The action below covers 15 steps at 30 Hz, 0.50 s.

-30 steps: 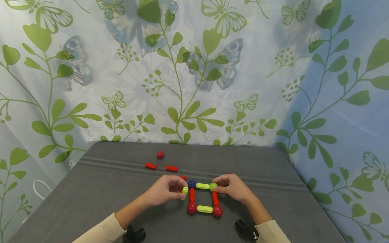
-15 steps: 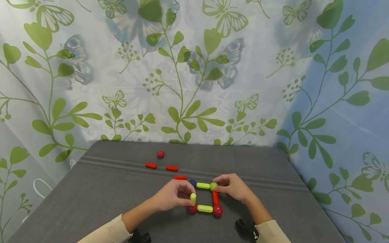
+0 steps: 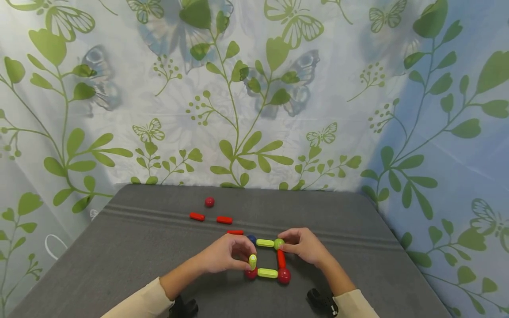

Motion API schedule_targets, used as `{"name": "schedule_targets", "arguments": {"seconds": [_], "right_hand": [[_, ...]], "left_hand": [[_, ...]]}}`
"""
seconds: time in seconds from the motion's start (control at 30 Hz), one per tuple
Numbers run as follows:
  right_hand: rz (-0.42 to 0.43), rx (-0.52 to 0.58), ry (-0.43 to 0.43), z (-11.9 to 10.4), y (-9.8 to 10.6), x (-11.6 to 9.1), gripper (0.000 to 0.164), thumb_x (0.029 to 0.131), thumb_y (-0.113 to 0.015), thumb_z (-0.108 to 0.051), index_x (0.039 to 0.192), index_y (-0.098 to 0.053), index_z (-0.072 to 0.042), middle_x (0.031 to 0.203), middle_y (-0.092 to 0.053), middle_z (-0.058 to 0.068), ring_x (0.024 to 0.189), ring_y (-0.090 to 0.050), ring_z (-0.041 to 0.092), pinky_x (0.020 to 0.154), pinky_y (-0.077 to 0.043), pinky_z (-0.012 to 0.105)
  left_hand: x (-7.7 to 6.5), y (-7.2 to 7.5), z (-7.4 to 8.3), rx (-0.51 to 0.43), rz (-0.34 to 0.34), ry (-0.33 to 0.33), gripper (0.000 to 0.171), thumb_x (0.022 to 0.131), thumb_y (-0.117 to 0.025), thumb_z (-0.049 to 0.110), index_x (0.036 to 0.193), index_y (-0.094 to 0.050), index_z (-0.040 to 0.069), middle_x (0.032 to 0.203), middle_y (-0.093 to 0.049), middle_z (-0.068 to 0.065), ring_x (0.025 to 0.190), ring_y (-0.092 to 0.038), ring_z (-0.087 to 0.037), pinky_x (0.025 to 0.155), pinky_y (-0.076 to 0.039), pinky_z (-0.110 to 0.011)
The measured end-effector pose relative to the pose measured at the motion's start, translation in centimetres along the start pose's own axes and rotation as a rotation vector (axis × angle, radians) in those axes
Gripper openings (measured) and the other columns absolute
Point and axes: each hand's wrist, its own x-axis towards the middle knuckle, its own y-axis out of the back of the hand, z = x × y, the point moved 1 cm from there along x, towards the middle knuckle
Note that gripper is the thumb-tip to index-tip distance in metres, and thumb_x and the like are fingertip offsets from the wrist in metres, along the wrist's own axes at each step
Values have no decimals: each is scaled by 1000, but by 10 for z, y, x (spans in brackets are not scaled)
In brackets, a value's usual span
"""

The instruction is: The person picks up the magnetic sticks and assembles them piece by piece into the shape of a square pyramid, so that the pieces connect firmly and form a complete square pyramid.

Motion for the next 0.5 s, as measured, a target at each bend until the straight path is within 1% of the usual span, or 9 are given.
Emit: {"name": "schedule_targets", "arguments": {"seconds": [0.07, 0.13, 0.2, 0.27, 0.33, 0.4, 0.5], "right_hand": [[33, -16, -8, -1, -2, -2, 37, 91, -79, -24, 123, -72, -5, 117, -75, 13, 98, -71, 22, 77, -58, 25], [78, -38, -14, -4, -4, -5, 36, 91, -79, -25, 121, -73, -6, 119, -74, 12, 99, -72, 21, 77, -57, 24], [120, -47, -20, -8, -7, -9, 34, 90, -80, -26, 118, -74, -8, 120, -72, 12, 98, -73, 19, 76, -57, 25], [135, -37, -23, -12, -9, -13, 32, 90, -80, -27, 114, -74, -7, 116, -72, 12, 92, -73, 19, 74, -58, 27], [125, -18, -25, -15, -11, -18, 29, 91, -79, -27, 112, -74, -7, 110, -73, 11, 85, -71, 20, 70, -59, 31], [88, 5, -32, -18, -14, -23, 27, 92, -77, -26, 110, -74, -5, 102, -74, 10, 79, -69, 21, 68, -60, 33], [22, 15, -37, -20, -17, -29, 25, 94, -76, -26, 108, -74, -6, 91, -72, 7, 74, -67, 18, 67, -59, 33]], "left_hand": [[3, 7, -2, 41, -12, -12, 26, 89, -78, 3, 114, -70, 4, 105, -74, -6, 94, -72, -12, 88, -58, -24], [6, 13, -5, 95, 9, -13, 26, 90, -75, 1, 116, -70, 1, 106, -74, -8, 95, -70, -12, 89, -57, -24], [10, 19, -9, 171, 64, -6, 23, 92, -73, 2, 115, -71, 2, 106, -73, -7, 94, -68, -9, 88, -56, -22], [13, 23, -11, 241, 124, 3, 19, 94, -72, 4, 114, -72, 5, 106, -73, -6, 94, -65, -9, 86, -55, -23], [17, 25, -14, 313, 178, 18, 18, 95, -71, 7, 113, -73, 8, 107, -71, -5, 94, -64, -10, 86, -55, -25], [20, 27, -16, 356, 211, 37, 18, 96, -71, 8, 114, -73, 9, 109, -69, -5, 95, -64, -13, 85, -55, -27], [25, 28, -20, 406, 210, 70, 22, 97, -71, 10, 118, -73, 10, 115, -67, -4, 99, -66, -16, 86, -56, -27]]}}
